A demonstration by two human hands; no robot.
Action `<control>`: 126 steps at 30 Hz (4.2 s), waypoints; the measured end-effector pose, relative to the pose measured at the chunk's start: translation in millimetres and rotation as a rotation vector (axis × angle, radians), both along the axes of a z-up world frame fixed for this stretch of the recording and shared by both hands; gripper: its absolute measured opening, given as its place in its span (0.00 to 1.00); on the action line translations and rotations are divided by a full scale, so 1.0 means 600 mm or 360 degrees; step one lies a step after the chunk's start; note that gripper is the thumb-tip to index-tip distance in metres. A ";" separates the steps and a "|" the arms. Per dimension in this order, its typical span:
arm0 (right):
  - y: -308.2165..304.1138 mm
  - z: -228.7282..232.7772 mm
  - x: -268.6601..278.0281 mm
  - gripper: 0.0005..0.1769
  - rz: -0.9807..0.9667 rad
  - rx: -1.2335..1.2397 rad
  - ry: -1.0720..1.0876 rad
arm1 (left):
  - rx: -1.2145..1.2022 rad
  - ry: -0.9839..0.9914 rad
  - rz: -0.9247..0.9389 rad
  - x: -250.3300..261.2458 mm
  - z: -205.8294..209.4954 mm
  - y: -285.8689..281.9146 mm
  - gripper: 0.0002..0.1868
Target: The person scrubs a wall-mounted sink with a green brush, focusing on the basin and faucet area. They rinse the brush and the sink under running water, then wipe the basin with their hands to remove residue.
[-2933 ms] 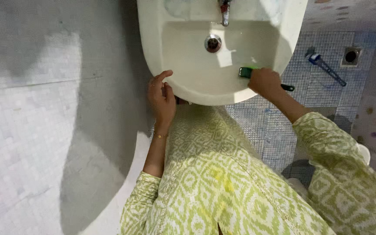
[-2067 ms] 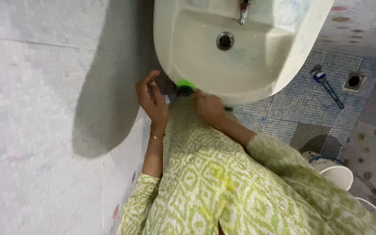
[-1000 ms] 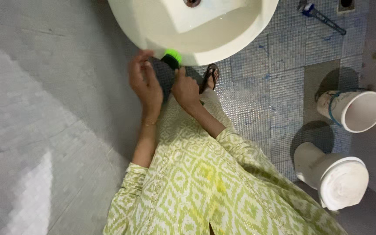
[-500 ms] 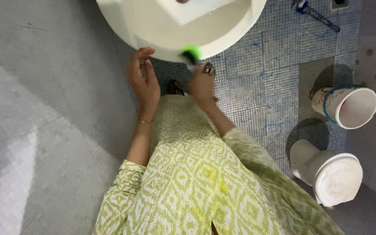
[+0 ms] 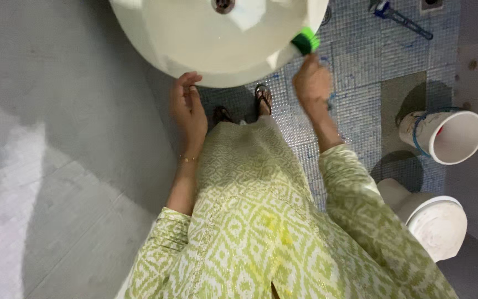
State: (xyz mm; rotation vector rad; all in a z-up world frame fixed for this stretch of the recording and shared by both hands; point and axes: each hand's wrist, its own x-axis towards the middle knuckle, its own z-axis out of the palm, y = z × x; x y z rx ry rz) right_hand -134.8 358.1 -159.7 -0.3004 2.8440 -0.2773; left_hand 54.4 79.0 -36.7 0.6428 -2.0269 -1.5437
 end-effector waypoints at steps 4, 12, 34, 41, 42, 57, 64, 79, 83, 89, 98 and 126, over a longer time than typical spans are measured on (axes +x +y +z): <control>-0.074 -0.017 0.123 0.12 0.0316 -0.0028 -0.0036 | -0.0102 -0.0057 -0.0044 -0.051 0.010 0.038 0.15; 0.019 0.086 -0.099 0.18 0.0548 0.0286 0.0146 | -0.0079 -0.0095 0.0004 -0.119 0.016 0.096 0.15; 0.013 0.082 -0.301 0.11 0.0907 -0.0089 0.0475 | -0.0066 -0.0230 0.0264 -0.247 0.023 0.189 0.16; 0.067 0.100 -0.157 0.15 0.0979 0.0034 0.0060 | -0.0103 -0.0305 0.0285 -0.256 0.004 0.182 0.15; 0.071 0.101 -0.167 0.14 0.0928 0.0039 0.0006 | -0.0083 -0.0298 0.0273 -0.261 0.003 0.179 0.15; -0.190 0.084 -0.459 0.13 0.0576 0.0016 0.0668 | -0.0082 -0.0240 -0.0001 -0.307 0.034 0.055 0.16; -0.074 0.155 -0.260 0.18 0.0163 0.0081 -0.0217 | -0.0130 -0.0155 -0.0260 -0.382 0.033 -0.014 0.16; -0.367 0.088 -0.323 0.14 0.0194 -0.0514 -0.0280 | -0.0114 -0.0153 -0.0160 -0.330 0.037 -0.011 0.16; -0.276 0.137 -0.289 0.13 0.0685 -0.0618 0.0943 | -0.0192 -0.0188 -0.0089 -0.329 0.039 -0.001 0.18; -0.230 0.142 -0.377 0.14 0.0324 -0.0061 0.0069 | -0.0127 -0.0189 0.0043 -0.336 0.028 0.004 0.16; -0.340 0.092 -0.370 0.14 0.0664 -0.0257 0.0022 | -0.0102 -0.0236 0.0164 -0.310 0.037 0.001 0.18; -0.212 0.085 -0.470 0.18 0.0093 0.0078 0.0223 | -0.0076 -0.0240 -0.0130 -0.343 0.017 -0.013 0.18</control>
